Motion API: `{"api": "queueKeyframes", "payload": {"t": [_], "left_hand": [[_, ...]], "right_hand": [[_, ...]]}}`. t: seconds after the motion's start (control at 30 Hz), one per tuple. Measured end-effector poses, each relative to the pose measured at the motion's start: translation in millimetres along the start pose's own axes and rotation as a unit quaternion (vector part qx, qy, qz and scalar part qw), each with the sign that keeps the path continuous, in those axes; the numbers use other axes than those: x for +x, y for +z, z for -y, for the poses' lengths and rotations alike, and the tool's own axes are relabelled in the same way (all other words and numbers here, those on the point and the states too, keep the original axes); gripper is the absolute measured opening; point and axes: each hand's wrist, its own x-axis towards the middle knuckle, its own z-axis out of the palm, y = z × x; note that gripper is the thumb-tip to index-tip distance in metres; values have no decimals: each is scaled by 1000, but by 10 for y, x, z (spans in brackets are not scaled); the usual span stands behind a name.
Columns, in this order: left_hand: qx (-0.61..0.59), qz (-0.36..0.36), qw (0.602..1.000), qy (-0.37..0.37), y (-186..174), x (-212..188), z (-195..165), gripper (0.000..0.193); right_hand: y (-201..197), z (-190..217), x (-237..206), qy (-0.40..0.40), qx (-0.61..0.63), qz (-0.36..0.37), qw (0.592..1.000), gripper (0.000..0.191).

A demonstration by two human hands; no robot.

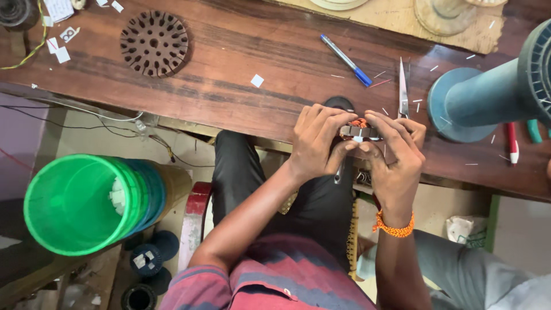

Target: The person sits at a workbench and fits small white paper insulators into the slots of a motor rotor armature, pressing each piece into place by hand. They use scissors to trim the paper pieces and place trimmed scraps aside while working through the rotor slots.

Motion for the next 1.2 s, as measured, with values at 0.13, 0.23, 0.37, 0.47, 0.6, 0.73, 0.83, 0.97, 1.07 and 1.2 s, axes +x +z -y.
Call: {"api": "queueKeyframes", "payload": {"t": [0.13,0.23,0.37,0.47,0.6,0.73,0.83,0.97,1.07,1.2], "left_hand": [[1,-24,1000,2,52,-19,20,38],[6,-25,1000,8,67,-16,41,38],[-11,-25,1000,7,57,-7,50,38],[-23,-24,999,8,41,-14,41,37],[-32,-24,999,6,44,-26,35,37],[-36,-31,999,-15,69,-16,13,33],[-41,-8,998,-39,44,15,-19,30],[-69,23,996,-43,-67,95,-14,40],[-112,61,991,-40,-164,133,7,51],[-139,51,987,-65,-197,121,-36,50]], "right_hand": [[24,-4,-23,2,-7,-2,1000,39],[37,7,-37,5,-14,-4,1000,39],[27,42,-48,11,-29,1,1000,36],[11,74,-57,19,-33,6,999,34],[32,106,-82,19,-49,10,999,33],[93,104,-98,36,-58,-2,998,28],[122,63,-85,52,-40,-6,998,27],[123,-34,-65,60,8,-14,998,34],[133,-103,-91,53,21,-31,998,46],[159,-173,-156,94,99,-49,989,58]]}}
